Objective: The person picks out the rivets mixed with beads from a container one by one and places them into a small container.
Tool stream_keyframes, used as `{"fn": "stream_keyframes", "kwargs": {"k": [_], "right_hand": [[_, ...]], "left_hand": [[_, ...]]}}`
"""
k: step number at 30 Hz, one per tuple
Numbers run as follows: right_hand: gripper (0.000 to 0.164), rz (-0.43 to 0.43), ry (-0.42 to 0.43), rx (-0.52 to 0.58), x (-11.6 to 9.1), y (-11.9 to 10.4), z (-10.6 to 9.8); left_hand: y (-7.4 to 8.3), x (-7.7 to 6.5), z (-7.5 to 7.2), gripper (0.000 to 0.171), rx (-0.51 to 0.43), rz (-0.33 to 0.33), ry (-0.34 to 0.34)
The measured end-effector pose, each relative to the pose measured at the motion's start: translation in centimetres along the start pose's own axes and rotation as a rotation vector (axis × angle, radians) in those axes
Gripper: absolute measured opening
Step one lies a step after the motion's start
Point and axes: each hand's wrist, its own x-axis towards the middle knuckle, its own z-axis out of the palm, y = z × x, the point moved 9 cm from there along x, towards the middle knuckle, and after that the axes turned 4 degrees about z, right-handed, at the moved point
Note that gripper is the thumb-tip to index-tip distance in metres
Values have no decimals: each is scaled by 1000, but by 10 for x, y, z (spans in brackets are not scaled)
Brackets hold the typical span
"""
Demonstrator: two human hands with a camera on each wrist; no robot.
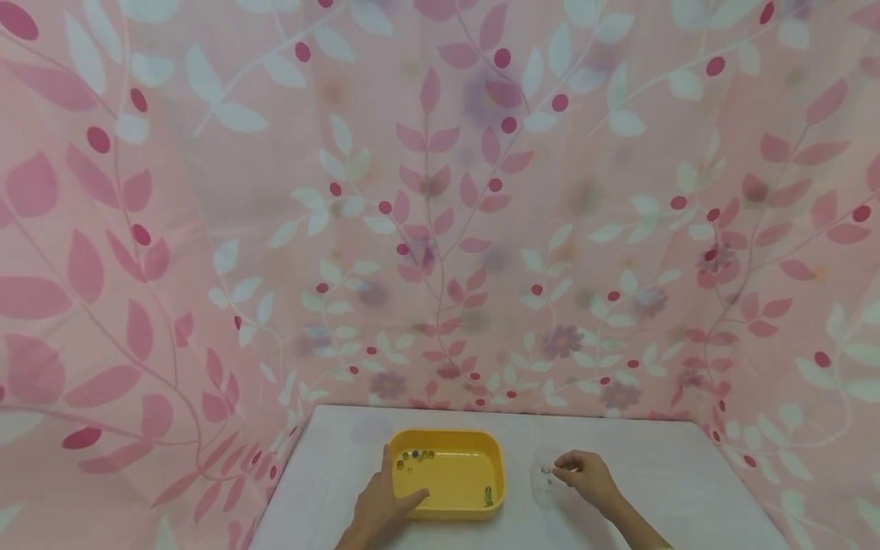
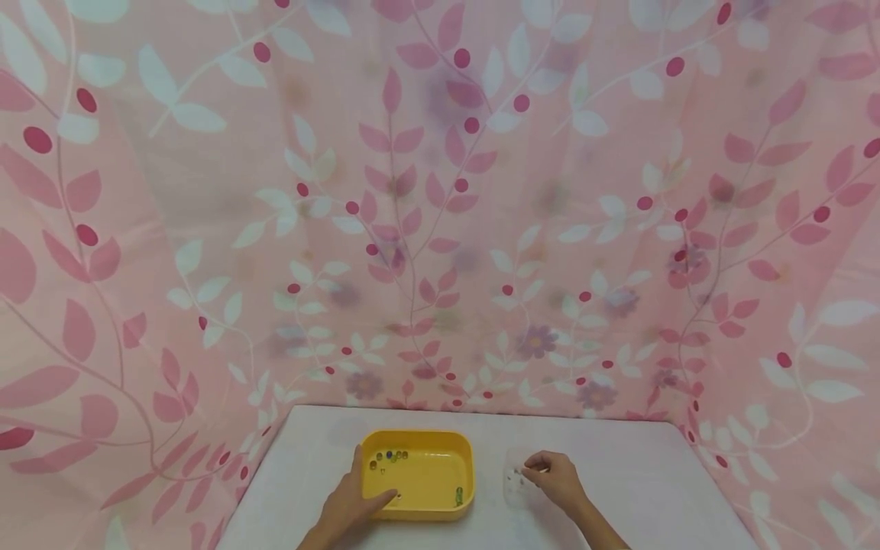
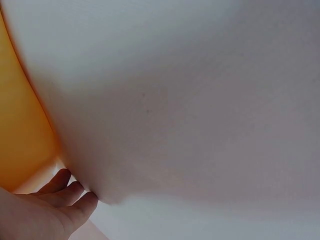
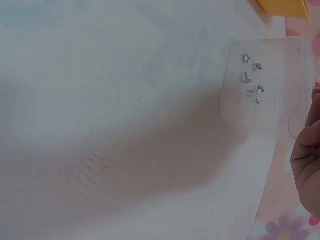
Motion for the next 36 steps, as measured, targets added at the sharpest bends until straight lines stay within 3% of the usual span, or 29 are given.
{"fn": "stream_keyframes", "kwargs": {"k": [15, 27, 36], "right_hand": [[13, -48, -10, -29, 0, -9, -1], [11, -48, -8, -75, -1, -3, 0], [8, -90, -10, -105, -1, -8, 1]], "left_hand": [[0, 2, 0, 129, 9, -10, -4], [4, -2, -1, 128, -7, 29, 8], [2, -2, 0, 128, -16, 6, -7]]}}
